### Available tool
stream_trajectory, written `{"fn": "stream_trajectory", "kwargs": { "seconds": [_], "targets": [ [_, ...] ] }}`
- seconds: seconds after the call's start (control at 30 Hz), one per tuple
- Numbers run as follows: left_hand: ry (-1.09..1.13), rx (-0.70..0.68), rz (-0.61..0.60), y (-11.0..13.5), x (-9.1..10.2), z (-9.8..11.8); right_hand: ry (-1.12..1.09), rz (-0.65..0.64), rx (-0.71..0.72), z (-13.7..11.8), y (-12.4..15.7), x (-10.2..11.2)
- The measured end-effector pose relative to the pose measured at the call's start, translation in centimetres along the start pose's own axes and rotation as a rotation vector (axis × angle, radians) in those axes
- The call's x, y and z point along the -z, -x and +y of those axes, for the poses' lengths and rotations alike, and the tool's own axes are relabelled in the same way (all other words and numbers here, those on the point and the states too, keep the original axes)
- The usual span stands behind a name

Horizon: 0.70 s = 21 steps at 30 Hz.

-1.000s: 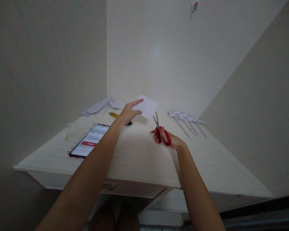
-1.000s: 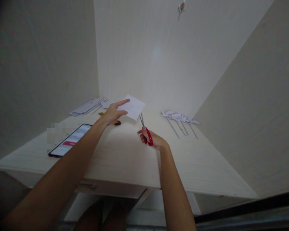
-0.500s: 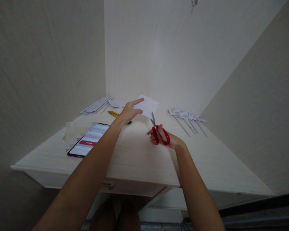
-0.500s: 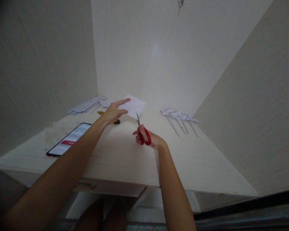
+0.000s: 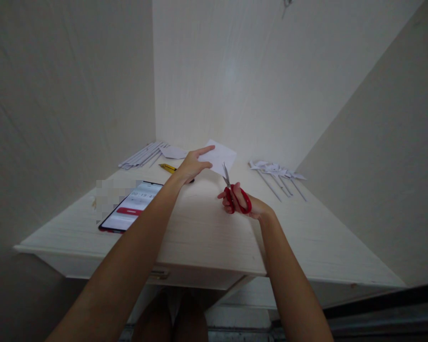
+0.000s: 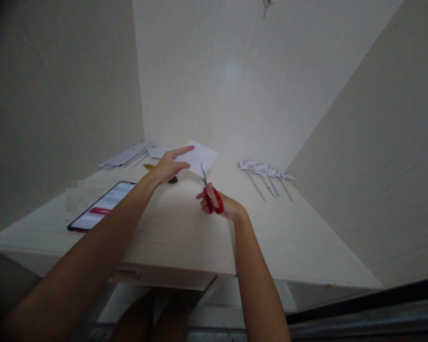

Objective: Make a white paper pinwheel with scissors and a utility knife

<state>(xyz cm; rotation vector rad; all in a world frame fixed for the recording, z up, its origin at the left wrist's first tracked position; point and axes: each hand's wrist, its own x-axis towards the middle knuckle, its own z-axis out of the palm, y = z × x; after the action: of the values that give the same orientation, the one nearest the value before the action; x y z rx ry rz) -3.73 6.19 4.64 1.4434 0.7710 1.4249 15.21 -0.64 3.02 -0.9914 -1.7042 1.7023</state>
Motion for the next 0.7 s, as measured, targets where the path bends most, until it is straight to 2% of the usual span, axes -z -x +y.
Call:
{"fn": "stream_trajectory", "kwargs": {
  "seconds": [0.7],
  "targets": [
    [-0.061,-0.046,-0.039,-0.16,0.00,-0.40,0.048,-0.004,0.008,-0.50,0.41,-0.11]
  ]
}}
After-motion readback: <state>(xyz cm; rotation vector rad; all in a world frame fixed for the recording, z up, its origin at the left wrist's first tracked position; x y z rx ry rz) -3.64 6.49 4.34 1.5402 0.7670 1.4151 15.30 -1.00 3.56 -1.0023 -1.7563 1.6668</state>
